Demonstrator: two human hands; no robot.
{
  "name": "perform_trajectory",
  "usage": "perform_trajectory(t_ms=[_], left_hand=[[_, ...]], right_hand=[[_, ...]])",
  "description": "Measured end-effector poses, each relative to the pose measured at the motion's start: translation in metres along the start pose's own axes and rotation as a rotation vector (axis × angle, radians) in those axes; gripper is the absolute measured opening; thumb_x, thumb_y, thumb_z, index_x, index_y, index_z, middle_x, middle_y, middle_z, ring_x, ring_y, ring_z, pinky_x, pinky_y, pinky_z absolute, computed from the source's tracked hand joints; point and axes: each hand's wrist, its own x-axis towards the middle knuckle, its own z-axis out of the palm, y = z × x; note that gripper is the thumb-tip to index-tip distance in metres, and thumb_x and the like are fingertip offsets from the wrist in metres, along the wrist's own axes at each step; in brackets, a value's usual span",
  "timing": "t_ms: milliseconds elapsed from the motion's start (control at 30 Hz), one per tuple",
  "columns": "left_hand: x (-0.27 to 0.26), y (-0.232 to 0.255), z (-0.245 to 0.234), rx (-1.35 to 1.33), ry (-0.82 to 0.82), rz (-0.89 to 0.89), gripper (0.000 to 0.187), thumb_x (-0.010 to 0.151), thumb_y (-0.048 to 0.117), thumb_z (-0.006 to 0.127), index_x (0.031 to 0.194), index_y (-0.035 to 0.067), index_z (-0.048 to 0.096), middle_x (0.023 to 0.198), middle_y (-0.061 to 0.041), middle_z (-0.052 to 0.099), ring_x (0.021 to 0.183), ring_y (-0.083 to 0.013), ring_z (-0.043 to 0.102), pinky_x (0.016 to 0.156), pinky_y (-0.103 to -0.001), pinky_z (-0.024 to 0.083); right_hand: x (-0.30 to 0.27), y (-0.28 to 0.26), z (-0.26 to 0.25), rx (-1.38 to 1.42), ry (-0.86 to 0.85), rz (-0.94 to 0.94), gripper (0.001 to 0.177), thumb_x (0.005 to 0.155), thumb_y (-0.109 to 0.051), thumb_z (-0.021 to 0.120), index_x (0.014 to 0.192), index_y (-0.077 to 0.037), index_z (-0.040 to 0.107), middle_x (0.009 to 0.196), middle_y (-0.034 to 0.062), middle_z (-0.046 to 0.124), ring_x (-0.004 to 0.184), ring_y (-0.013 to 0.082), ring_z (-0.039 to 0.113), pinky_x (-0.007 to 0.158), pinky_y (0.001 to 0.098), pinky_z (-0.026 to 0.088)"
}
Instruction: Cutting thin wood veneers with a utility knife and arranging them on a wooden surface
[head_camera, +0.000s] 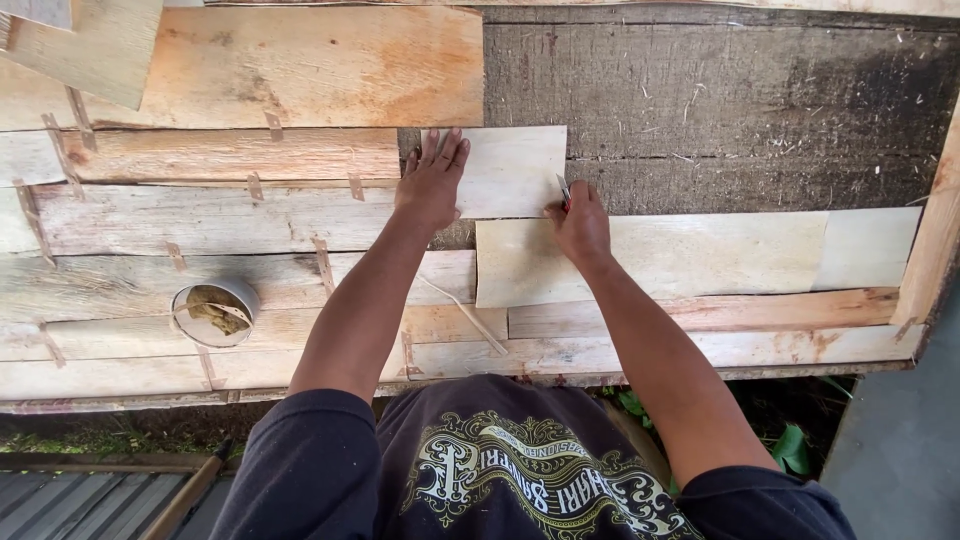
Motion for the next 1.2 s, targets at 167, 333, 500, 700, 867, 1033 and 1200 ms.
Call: perform_trajectory(t_ms=[167,333,500,700,867,1033,1200], left_hand=[[0.003,-0.007,0.001,0.009,-0.002,0.014,0.115,0.087,0.031,0.082,0.169,0.023,0.002,0.175,0.002,-0.01,0.16,-0.0311,-0.007,0.13,-0.053,0.012],[-0.006,-0.005,-0.001,0.071,0.018,0.032,0.113,0.086,0.037,0.081,0.169,0.025,0.006,0.176,0.003,-0.006,0.161,-0.0302,-0.005,0.13,-0.052,0.013],[-0.004,0.013,0.007,0.009,0.082,-0.049,0.098,0.098,0.017,0.07,0.169,0.02,0.003,0.175,-0.003,-0.007,0.16,-0.0297,-0.008,0.13,-0.055,0.011],[0.011,0.046,0.032,-0.03,0.014,-0.157,0.079,0.107,0.001,0.044,0.167,0.007,-0.006,0.171,-0.013,-0.021,0.158,-0.0366,-0.016,0.131,-0.053,0.0],[0.008,0.042,0.033,-0.074,0.003,-0.13,0.077,0.107,-0.001,0.04,0.167,0.006,-0.007,0.171,-0.015,-0.023,0.158,-0.0384,-0.017,0.13,-0.054,0.0],[0.007,0.035,0.033,-0.095,0.037,-0.09,0.075,0.104,-0.006,0.035,0.167,0.007,-0.005,0.171,-0.014,-0.021,0.159,-0.0376,-0.016,0.13,-0.055,0.001],[0.004,0.037,0.029,-0.122,0.032,-0.085,0.075,0.103,-0.004,0.034,0.167,0.007,-0.004,0.172,-0.014,-0.021,0.158,-0.0368,-0.017,0.129,-0.056,-0.001]], right_hand=[[-0.001,-0.002,0.006,-0.104,-0.005,-0.05,0.044,0.095,-0.03,0.076,0.112,-0.008,0.042,0.115,0.0184,0.053,0.096,0.0518,0.067,0.081,0.0607,0.061],[-0.001,0.004,0.017,-0.14,0.001,-0.058,0.045,0.098,-0.031,0.073,0.113,-0.007,0.038,0.115,0.0192,0.051,0.088,0.0539,0.068,0.074,0.062,0.062],[-0.002,-0.008,0.003,-0.111,-0.017,-0.044,0.048,0.096,-0.035,0.074,0.114,-0.007,0.039,0.116,0.019,0.051,0.093,0.0547,0.067,0.078,0.0649,0.061],[-0.004,-0.011,-0.001,-0.098,-0.007,-0.021,0.048,0.096,-0.034,0.075,0.116,-0.008,0.041,0.118,0.019,0.053,0.095,0.0556,0.066,0.079,0.0648,0.059],[-0.01,-0.017,-0.007,-0.079,-0.008,-0.006,0.046,0.096,-0.034,0.074,0.115,-0.008,0.042,0.116,0.0197,0.053,0.095,0.0566,0.066,0.081,0.0666,0.058],[-0.008,-0.018,-0.011,-0.042,-0.018,0.004,0.045,0.096,-0.035,0.075,0.114,-0.008,0.044,0.114,0.0184,0.055,0.098,0.0566,0.065,0.081,0.066,0.056],[-0.004,-0.01,-0.007,-0.017,-0.036,-0.001,0.042,0.097,-0.036,0.073,0.113,-0.009,0.045,0.11,0.0191,0.055,0.099,0.0574,0.064,0.082,0.0675,0.056]])
